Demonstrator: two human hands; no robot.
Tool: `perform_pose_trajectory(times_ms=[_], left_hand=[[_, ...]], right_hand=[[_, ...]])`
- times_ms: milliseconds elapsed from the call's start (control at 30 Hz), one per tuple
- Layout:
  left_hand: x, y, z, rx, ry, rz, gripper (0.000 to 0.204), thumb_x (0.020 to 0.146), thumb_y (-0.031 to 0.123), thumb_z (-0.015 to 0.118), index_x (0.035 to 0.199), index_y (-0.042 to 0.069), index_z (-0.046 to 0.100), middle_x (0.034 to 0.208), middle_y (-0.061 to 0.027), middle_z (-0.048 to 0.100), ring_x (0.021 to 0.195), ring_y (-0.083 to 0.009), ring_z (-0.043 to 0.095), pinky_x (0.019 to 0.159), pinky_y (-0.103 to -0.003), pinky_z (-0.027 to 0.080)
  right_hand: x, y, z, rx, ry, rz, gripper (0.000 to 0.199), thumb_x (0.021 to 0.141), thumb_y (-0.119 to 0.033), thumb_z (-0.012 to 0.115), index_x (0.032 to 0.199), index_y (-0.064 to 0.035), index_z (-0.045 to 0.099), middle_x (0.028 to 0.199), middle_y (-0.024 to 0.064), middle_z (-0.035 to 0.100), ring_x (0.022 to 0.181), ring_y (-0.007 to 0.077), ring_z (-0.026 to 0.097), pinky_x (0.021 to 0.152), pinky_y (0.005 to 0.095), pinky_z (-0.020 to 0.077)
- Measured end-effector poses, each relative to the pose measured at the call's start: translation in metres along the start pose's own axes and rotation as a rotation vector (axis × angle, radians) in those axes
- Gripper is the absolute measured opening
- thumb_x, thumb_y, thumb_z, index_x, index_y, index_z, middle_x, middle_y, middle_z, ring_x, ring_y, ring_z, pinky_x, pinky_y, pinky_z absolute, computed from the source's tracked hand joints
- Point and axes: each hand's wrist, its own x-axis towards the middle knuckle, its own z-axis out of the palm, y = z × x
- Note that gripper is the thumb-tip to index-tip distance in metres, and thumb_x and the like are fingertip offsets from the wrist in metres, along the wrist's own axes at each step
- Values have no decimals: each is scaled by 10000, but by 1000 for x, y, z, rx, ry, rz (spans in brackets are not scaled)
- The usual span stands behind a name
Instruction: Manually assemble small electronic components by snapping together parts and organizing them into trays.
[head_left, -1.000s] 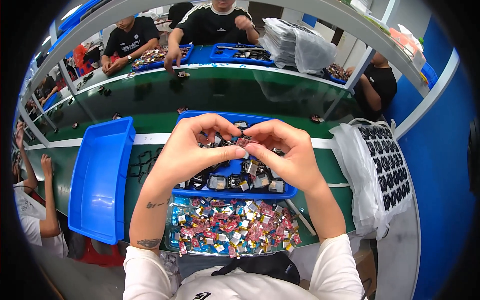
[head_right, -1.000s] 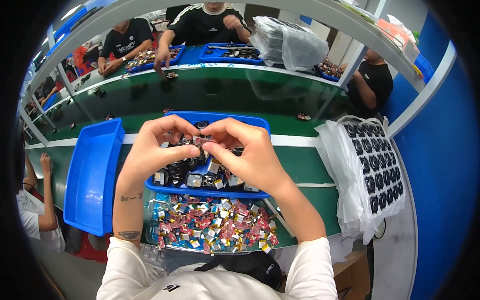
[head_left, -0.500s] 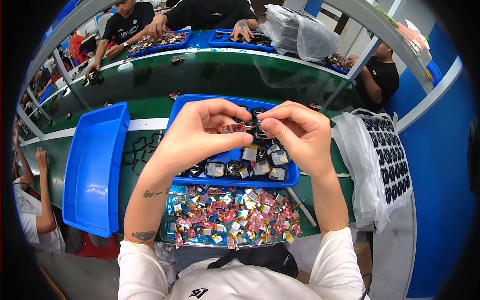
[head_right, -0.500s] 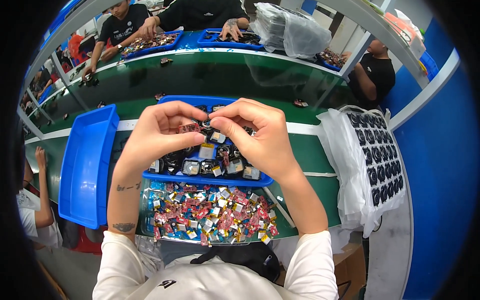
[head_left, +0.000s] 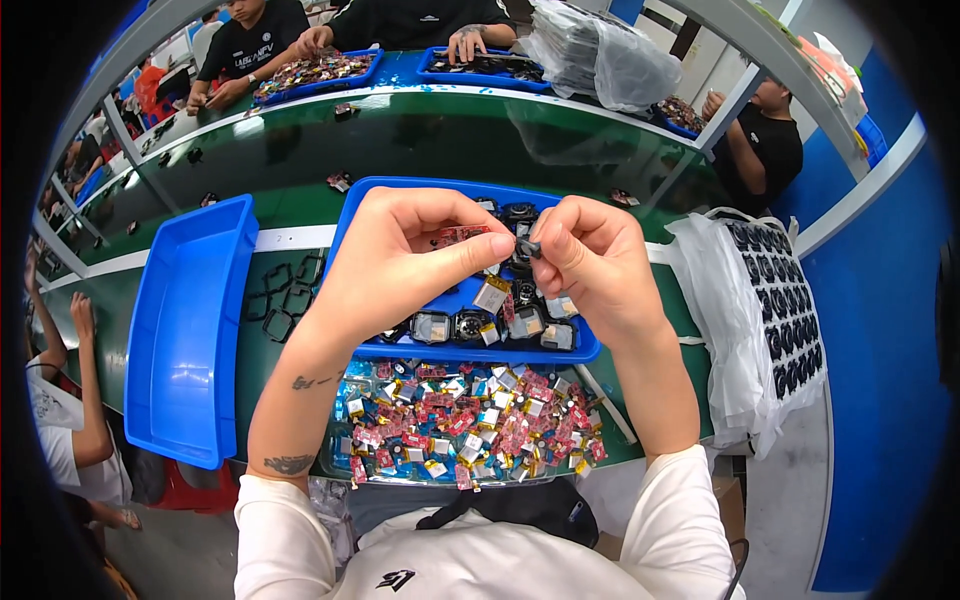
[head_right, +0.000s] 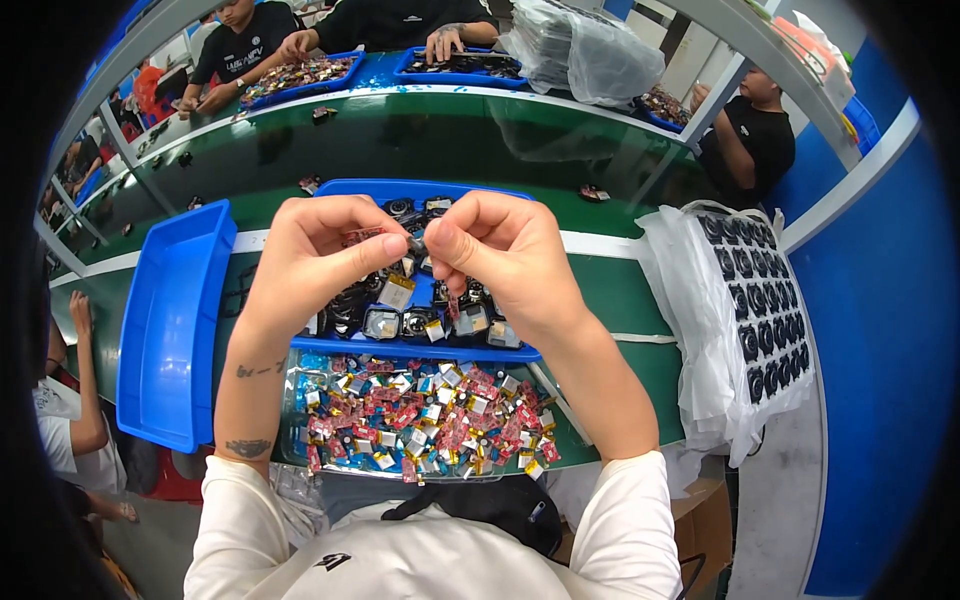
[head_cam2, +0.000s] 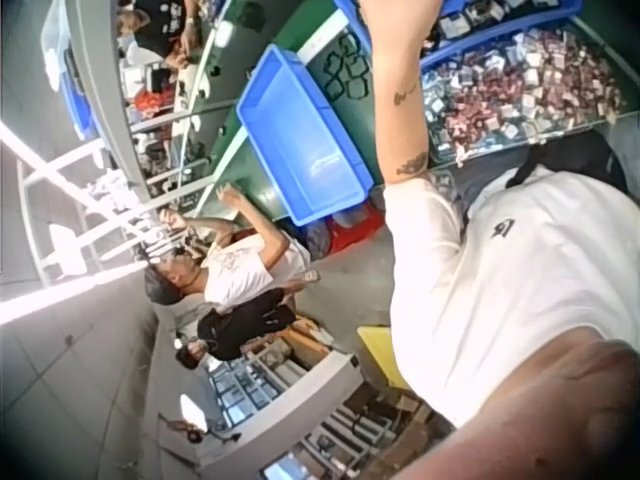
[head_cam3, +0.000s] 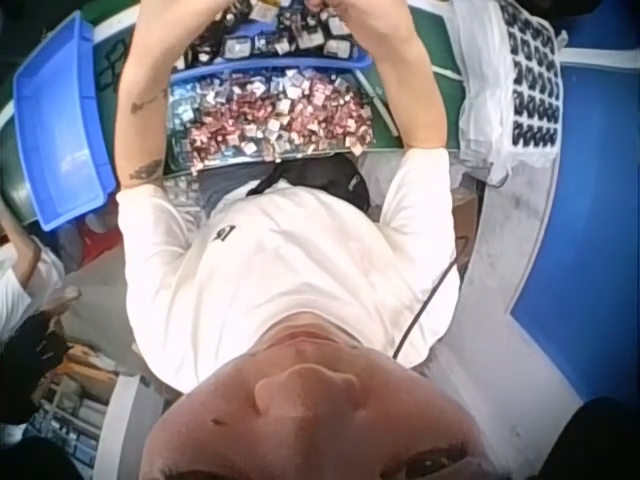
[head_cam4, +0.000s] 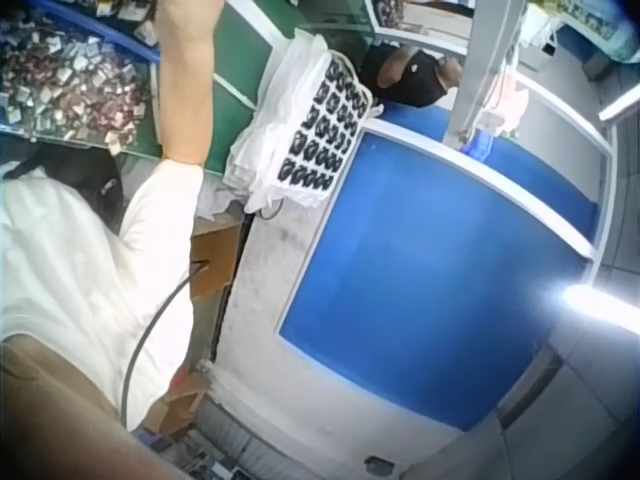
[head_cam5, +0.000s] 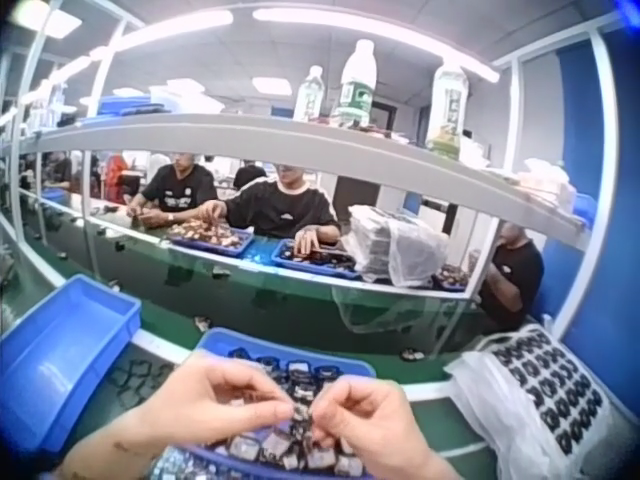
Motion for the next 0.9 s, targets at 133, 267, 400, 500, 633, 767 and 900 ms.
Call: perform_pose_trajectory(times_ms=[133,267,400,500,633,767,900], left_hand=[[-1,2,1,-21,-50,-85,94,818,64,672,827,-27,646,779,-17,615,718,-56,558,647,-190,439],[-3,3,-6,-126,-106,0,75,820,52,661,835,-15,632,812,-19,610,758,-59,556,679,-195,445],[1,3,-18,-50,44,87,136,832,109,673,881,-18,664,774,-4,632,703,-29,549,625,-174,443],[2,5,-19,-9,125,129,140,832,117,673,877,-15,666,749,8,622,689,-19,537,614,-166,430],[0,7,-22,39,106,101,146,829,124,673,876,-14,667,732,19,608,668,-11,521,584,-159,411],[-1,12,-19,45,73,1,94,829,93,661,835,2,640,784,9,599,726,-29,529,645,-162,423],[-3,12,-22,43,63,30,95,830,93,660,841,3,633,789,7,603,731,-34,534,650,-172,428]], right_hand=[[-3,6,0,108,-78,112,205,875,-227,640,825,-35,588,691,25,597,580,64,541,523,192,443],[4,4,1,-221,40,-36,157,855,-156,654,863,-12,590,686,27,592,609,80,557,558,221,451],[9,4,-9,-983,-312,-143,166,718,23,658,875,-19,627,868,50,608,730,149,595,637,263,476],[11,23,-14,-1407,-296,-152,169,755,-138,689,880,-36,639,885,41,596,806,223,590,693,329,480],[21,59,-26,-1591,-195,-127,231,746,-226,704,897,-60,649,876,49,575,811,238,571,721,355,468],[19,78,-32,-1597,-93,-119,195,721,-227,723,850,-90,671,814,57,549,854,239,543,756,372,448],[25,72,-35,-1518,-167,-88,175,755,-198,694,885,-89,648,848,62,563,862,230,550,752,346,458]])
